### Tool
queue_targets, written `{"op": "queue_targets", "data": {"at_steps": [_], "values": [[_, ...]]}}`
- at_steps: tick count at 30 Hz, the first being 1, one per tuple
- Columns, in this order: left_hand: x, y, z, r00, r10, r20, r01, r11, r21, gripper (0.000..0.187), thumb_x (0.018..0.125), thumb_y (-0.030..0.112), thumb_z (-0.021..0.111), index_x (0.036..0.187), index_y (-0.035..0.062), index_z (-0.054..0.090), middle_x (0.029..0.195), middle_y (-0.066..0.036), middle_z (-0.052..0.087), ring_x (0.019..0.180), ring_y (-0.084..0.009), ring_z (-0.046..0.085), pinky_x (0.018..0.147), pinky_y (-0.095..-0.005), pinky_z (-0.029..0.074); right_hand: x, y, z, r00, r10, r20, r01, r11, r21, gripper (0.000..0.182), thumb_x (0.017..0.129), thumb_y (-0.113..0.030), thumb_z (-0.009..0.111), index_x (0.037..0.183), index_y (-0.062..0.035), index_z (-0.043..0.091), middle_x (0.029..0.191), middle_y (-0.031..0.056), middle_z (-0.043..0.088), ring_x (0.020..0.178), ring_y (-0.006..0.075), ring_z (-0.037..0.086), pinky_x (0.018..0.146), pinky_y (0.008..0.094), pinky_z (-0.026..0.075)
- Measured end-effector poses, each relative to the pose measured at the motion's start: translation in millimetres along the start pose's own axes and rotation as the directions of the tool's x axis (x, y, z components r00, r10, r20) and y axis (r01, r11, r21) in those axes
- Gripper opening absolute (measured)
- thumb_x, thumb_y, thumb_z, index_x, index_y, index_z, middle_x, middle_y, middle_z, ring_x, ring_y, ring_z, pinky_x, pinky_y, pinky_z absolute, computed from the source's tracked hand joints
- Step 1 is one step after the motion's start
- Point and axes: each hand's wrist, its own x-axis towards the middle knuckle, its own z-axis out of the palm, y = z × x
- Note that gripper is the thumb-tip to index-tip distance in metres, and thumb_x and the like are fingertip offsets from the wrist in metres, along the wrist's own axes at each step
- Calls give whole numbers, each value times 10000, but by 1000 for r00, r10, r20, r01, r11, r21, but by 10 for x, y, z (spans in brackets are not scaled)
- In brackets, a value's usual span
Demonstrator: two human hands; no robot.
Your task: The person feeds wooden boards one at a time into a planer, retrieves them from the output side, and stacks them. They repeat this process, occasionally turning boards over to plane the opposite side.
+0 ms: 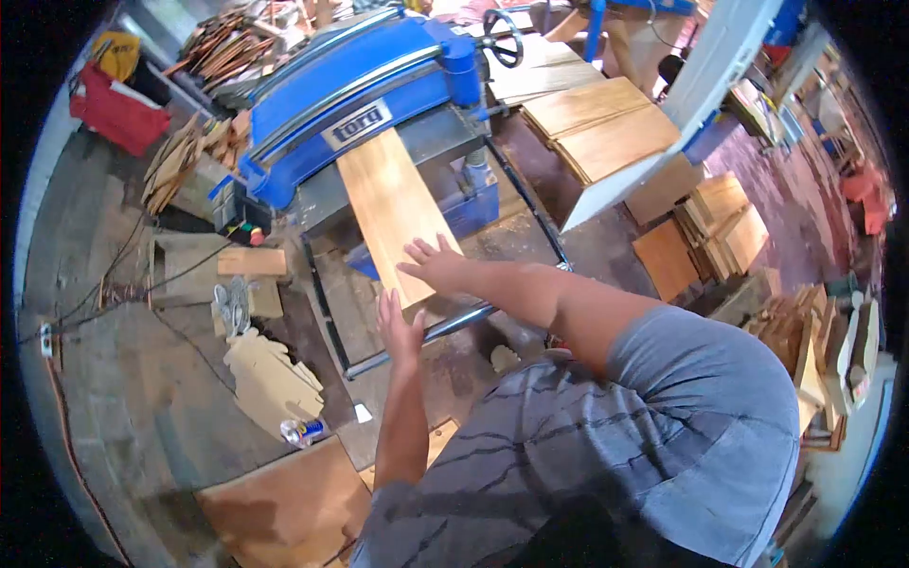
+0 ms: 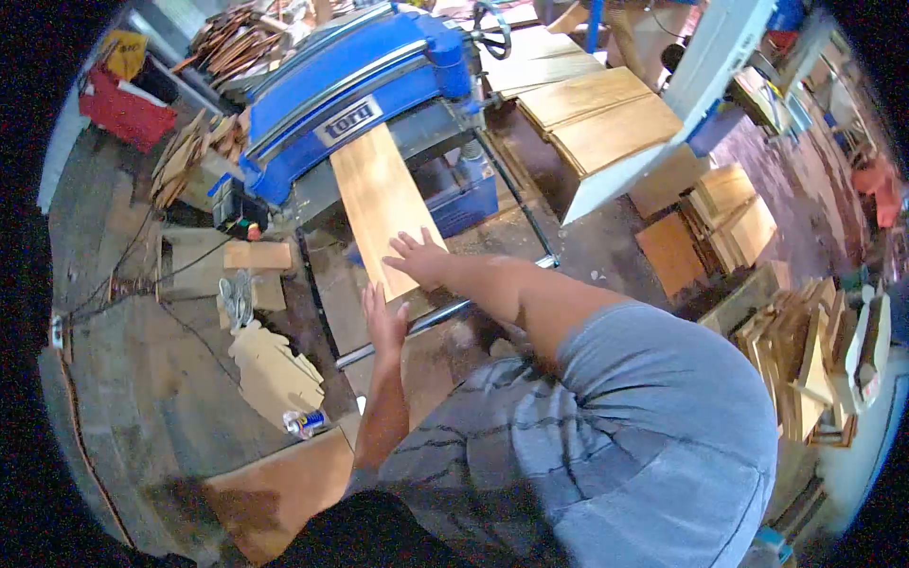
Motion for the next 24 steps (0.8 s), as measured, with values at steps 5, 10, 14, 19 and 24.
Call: {"op": "queue_targets", "data": {"at_steps": [5, 10, 14, 19, 24], "values": [[286, 228, -40, 974, 147, 172, -182, 960, 213, 844, 707, 191, 792, 1423, 30, 375, 1505, -220, 305, 1415, -372, 257, 1158, -509, 200, 78, 36, -123, 999, -4, 33, 5, 999, -38, 797, 805, -102, 642, 1505, -200, 274, 1578, 142, 181, 1471, 329, 135, 1111, 659, 183], [822, 21, 254, 956, 202, 214, -246, 947, 206, 878, 723, 148, 758, 1444, -31, 290, 1526, -247, 254, 1424, -395, 234, 1162, -500, 202, 149, 83, -244, 997, 19, 75, -14, 998, -68, 888, 749, -136, 719, 1500, -106, 246, 1575, 129, 197, 1472, 281, 153, 1128, 616, 209], [1149, 17, 321, 947, 156, 281, -258, 890, 375, 815, 755, 148, 713, 1424, -64, 300, 1497, -283, 284, 1414, -415, 246, 1167, -454, 222, 262, 204, -128, 1000, 24, -1, -24, 995, -97, 907, 734, -190, 751, 1488, -84, 258, 1563, 133, 227, 1465, 276, 177, 1128, 602, 224], [1324, 165, 127, 907, 106, 408, -287, 864, 413, 889, 706, 130, 715, 1444, -66, 258, 1487, -324, 269, 1409, -427, 255, 1167, -427, 239, -40, 517, -23, 987, 55, -153, -37, 992, 119, 860, 739, -337, 773, 1444, -92, 347, 1524, 186, 254, 1444, 350, 187, 1129, 603, 167], [1461, 166, 111, 904, 75, 420, -265, 870, 415, 890, 708, 100, 716, 1455, -40, 253, 1496, -303, 266, 1416, -418, 247, 1165, -426, 239, -845, 1210, -190, 882, 298, -365, -295, 953, 65, 830, 722, -321, 783, 1414, -105, 378, 1506, 197, 270, 1403, 383, 241, 1093, 585, 234]]}}
